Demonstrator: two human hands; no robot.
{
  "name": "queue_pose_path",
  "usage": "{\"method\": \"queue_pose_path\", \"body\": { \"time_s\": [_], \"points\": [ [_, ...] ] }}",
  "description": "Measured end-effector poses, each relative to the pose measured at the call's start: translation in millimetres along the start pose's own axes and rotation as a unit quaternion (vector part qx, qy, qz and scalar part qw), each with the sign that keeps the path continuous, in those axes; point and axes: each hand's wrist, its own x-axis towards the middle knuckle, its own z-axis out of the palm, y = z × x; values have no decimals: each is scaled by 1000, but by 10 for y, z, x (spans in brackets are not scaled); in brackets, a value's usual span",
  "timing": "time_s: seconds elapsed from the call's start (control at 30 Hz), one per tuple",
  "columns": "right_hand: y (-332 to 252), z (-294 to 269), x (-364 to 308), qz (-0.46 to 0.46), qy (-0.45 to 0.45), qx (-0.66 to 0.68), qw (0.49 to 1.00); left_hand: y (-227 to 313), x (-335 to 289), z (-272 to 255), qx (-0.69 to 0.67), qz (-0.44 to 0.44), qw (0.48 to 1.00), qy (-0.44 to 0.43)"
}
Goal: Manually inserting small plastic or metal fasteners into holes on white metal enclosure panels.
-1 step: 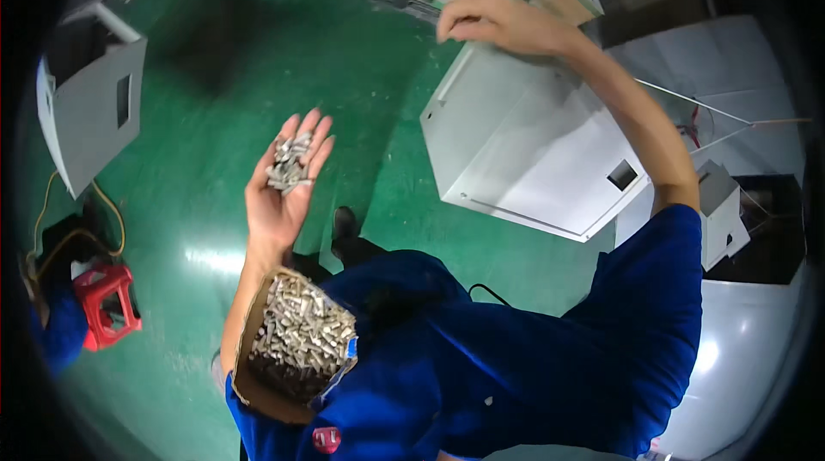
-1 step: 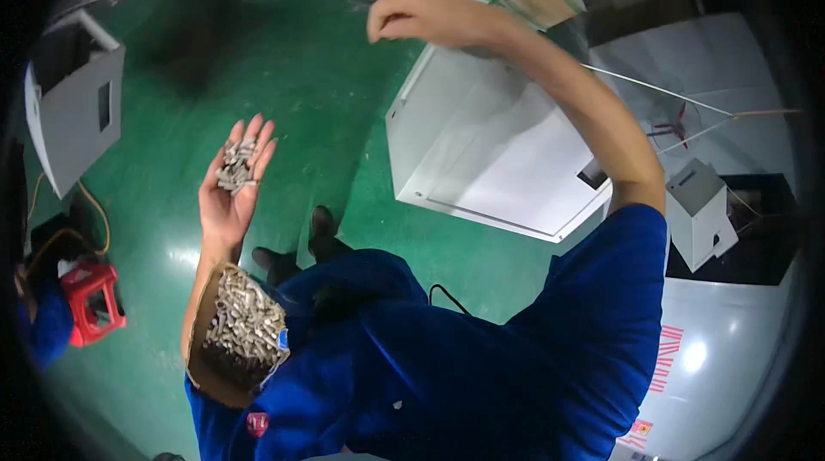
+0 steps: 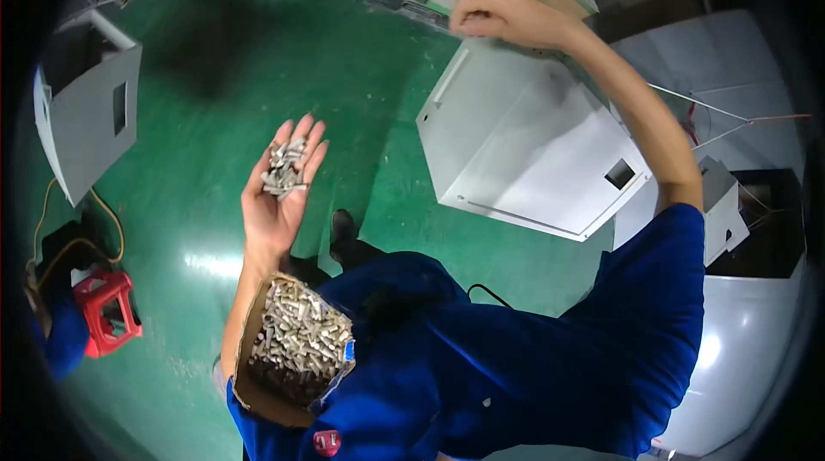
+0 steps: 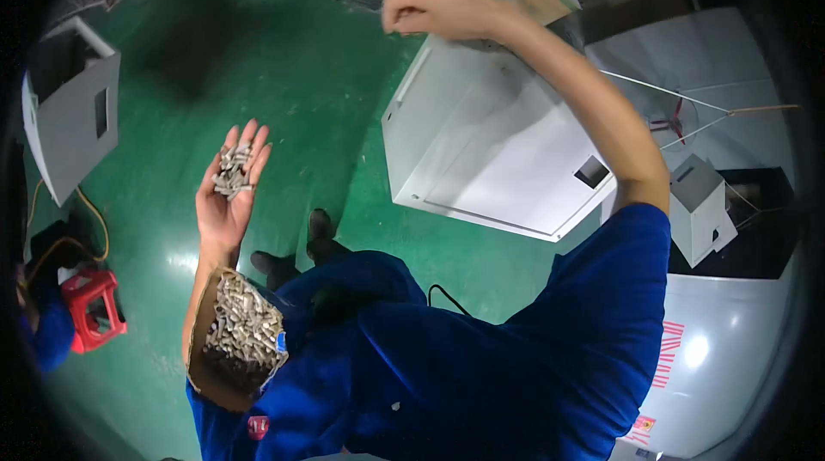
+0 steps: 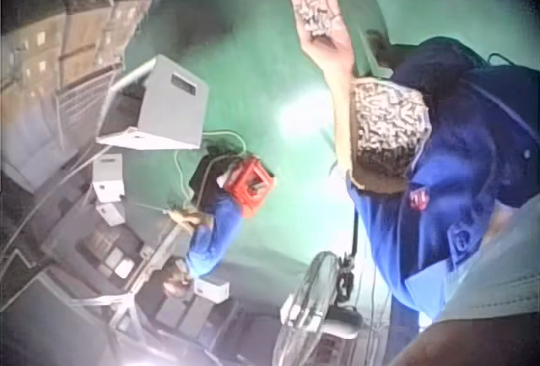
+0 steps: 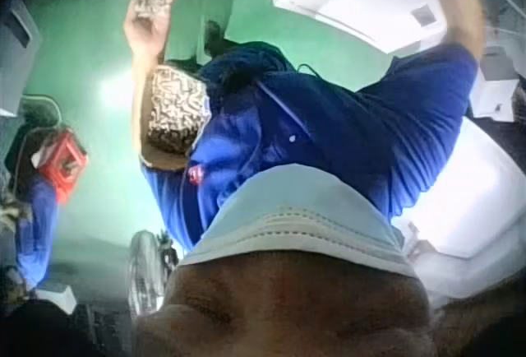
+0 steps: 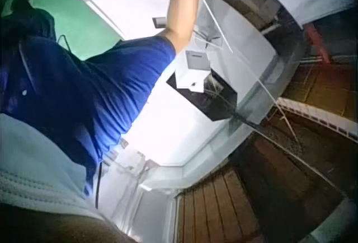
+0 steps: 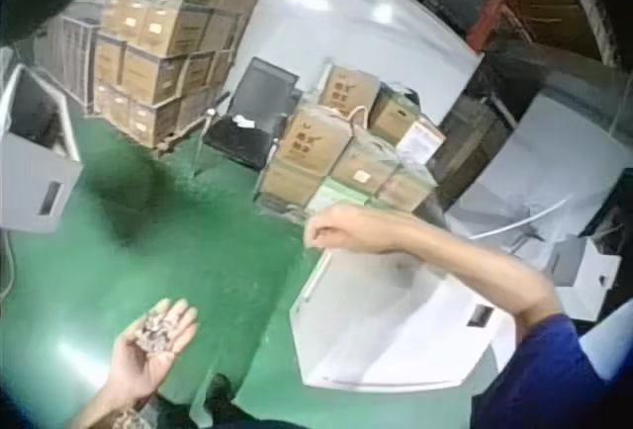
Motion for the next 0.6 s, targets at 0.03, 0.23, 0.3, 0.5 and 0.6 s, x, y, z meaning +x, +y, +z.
{"method": "queue_pose_path", "body": {
  "time_s": [0.03, 0.23, 0.3, 0.5, 0.6],
  "points": [
    [38, -110, -123, 45, -15, -47, 998, -9, 8, 22, -3, -5, 1000, -3],
    [238, -330, -513, 116, -26, -109, 987, 47, 12, 2, -5, -6, 999, 37],
    [162, -316, -572, 152, -51, -124, 979, 57, 7, 23, -6, -7, 999, 42],
    [10, -319, -557, 167, -205, -238, 935, 50, -50, 34, -15, -26, 999, 26],
    [-102, -298, -571, 210, -247, -297, 898, 16, -70, 0, -6, -25, 999, 35]
  ]
}}
